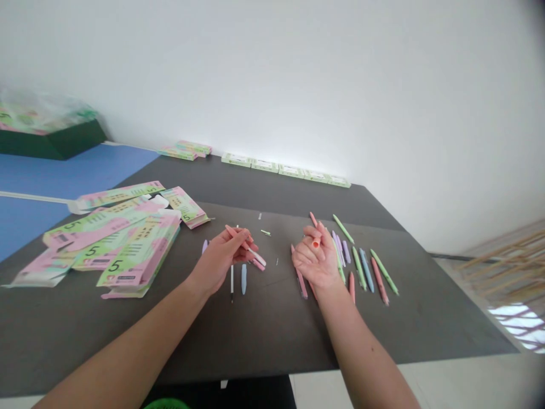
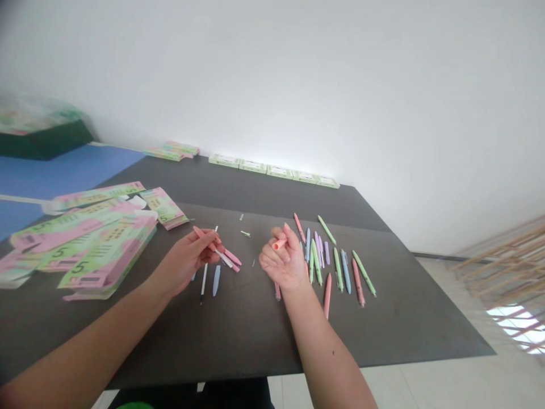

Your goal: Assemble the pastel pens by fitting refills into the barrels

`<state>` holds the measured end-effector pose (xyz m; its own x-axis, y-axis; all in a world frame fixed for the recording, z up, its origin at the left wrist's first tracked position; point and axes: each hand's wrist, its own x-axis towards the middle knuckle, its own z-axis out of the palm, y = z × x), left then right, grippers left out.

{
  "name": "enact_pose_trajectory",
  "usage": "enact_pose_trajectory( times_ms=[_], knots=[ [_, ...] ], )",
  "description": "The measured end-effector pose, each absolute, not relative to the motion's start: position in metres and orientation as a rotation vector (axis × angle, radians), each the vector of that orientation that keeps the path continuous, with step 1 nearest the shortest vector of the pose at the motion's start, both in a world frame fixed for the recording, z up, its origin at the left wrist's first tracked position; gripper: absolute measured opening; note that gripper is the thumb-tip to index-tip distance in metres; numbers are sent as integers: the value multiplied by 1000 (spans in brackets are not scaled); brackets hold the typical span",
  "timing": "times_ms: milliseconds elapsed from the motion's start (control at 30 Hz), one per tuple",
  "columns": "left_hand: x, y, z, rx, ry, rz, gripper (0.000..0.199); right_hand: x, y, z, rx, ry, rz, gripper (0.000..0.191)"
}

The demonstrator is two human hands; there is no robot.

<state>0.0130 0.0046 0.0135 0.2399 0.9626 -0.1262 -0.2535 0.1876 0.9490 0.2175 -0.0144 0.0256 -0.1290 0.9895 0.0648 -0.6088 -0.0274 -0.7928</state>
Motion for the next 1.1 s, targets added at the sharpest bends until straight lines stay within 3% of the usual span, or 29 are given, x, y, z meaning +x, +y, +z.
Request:
enact_pose_trajectory(
  times_ms=[400, 1100],
  knots=[
    [14, 5, 10, 996, 933, 1036, 27, 196, -45, 44, -288, -590, 1540, 38],
    [15, 5, 9, 998, 947, 1042, 26, 192, -57, 62, -407, -469, 1521, 41]
  ],
)
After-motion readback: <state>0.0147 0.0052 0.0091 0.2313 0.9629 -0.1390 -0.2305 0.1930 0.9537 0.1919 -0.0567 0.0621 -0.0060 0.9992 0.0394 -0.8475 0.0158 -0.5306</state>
